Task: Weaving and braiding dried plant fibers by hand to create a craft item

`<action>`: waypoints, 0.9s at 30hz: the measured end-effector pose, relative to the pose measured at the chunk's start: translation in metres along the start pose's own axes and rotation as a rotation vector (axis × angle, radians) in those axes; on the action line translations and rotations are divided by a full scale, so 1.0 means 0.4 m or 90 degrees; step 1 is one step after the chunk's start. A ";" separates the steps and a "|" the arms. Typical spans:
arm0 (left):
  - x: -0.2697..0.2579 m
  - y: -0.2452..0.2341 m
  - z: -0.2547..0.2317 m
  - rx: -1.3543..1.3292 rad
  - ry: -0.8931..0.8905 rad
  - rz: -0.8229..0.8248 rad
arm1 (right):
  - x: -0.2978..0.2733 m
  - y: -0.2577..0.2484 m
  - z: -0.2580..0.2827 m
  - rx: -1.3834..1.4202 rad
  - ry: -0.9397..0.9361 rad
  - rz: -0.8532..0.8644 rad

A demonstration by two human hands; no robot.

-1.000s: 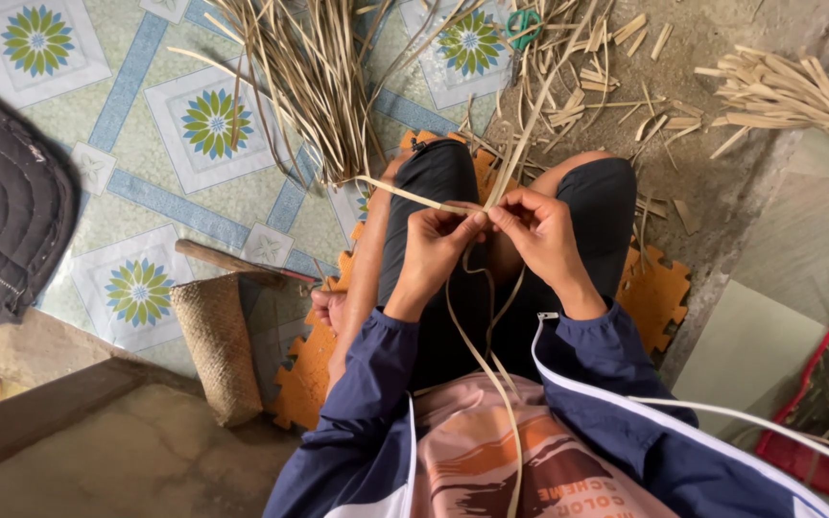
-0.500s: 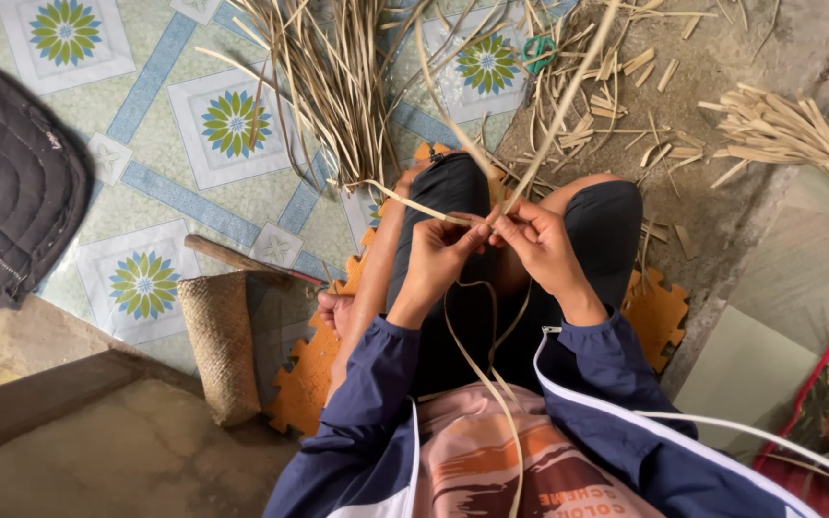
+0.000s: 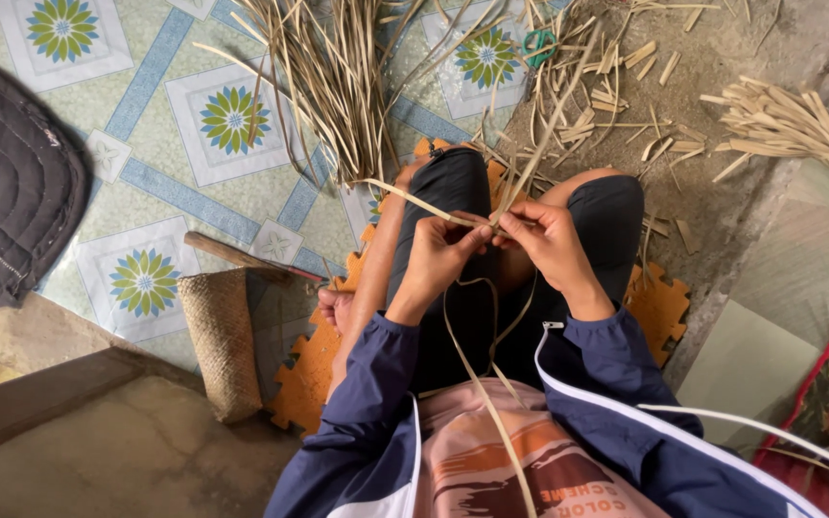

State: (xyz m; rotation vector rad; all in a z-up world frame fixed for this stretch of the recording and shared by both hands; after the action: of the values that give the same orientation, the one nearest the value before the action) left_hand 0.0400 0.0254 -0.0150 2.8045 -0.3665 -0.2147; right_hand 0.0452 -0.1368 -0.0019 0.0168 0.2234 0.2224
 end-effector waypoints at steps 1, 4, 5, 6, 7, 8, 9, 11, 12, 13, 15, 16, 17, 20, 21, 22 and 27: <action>-0.003 0.004 -0.011 0.001 -0.001 0.001 | 0.000 0.002 -0.002 0.001 0.000 -0.001; -0.006 0.014 -0.033 0.020 0.007 0.009 | -0.001 -0.003 -0.020 0.098 0.047 -0.026; -0.005 0.014 -0.030 0.025 0.006 0.010 | 0.000 -0.006 -0.019 0.080 0.049 -0.016; -0.004 0.014 -0.026 0.030 0.006 0.009 | 0.001 -0.010 -0.018 0.061 0.051 -0.005; -0.005 0.015 -0.029 0.031 0.005 0.011 | 0.001 -0.010 -0.021 0.062 0.051 -0.006; -0.006 0.015 -0.032 0.029 0.000 0.008 | 0.002 -0.010 -0.020 0.040 0.039 -0.009; -0.007 0.014 -0.035 0.028 -0.006 0.006 | 0.003 -0.009 -0.019 0.018 0.026 -0.011; -0.006 0.018 -0.025 0.008 -0.008 -0.003 | 0.004 -0.014 -0.018 -0.003 0.011 -0.015; -0.005 0.020 -0.021 -0.013 -0.010 -0.010 | 0.005 -0.017 -0.016 -0.025 -0.005 -0.019; -0.005 0.019 -0.015 -0.012 -0.011 -0.010 | 0.002 -0.009 -0.008 -0.025 -0.005 -0.019; -0.005 0.015 -0.002 -0.023 -0.017 -0.020 | -0.004 0.005 0.017 -0.085 -0.041 -0.031; -0.009 0.016 -0.015 -0.023 -0.017 -0.020 | -0.004 0.006 0.020 -0.085 -0.041 -0.031; -0.013 0.016 -0.026 -0.026 -0.025 -0.026 | -0.005 0.006 0.031 -0.135 -0.074 -0.045; -0.014 0.012 0.015 -0.040 -0.055 -0.055 | -0.020 0.022 0.067 -0.273 -0.152 -0.069; -0.013 0.008 0.043 -0.052 -0.076 -0.077 | -0.028 0.032 0.085 -0.361 -0.196 -0.082; -0.015 0.014 0.021 -0.051 -0.075 -0.077 | -0.031 0.040 0.099 -0.361 -0.198 -0.081; -0.018 0.030 -0.018 -0.037 -0.061 -0.075 | -0.025 0.027 0.034 -0.217 -0.133 -0.074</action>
State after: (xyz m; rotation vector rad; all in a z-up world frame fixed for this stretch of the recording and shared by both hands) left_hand 0.0316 0.0183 -0.0037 2.7670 -0.2119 -0.3817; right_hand 0.0362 -0.1283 0.0142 -0.3086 -0.0231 0.1395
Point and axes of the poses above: each hand's wrist, its own x-axis towards the middle knuckle, its own y-axis out of the palm, z = x × y, the point moved 5 cm from there along x, towards the middle knuckle, and after that the axes turned 9 degrees about z, right-handed, at the moved point
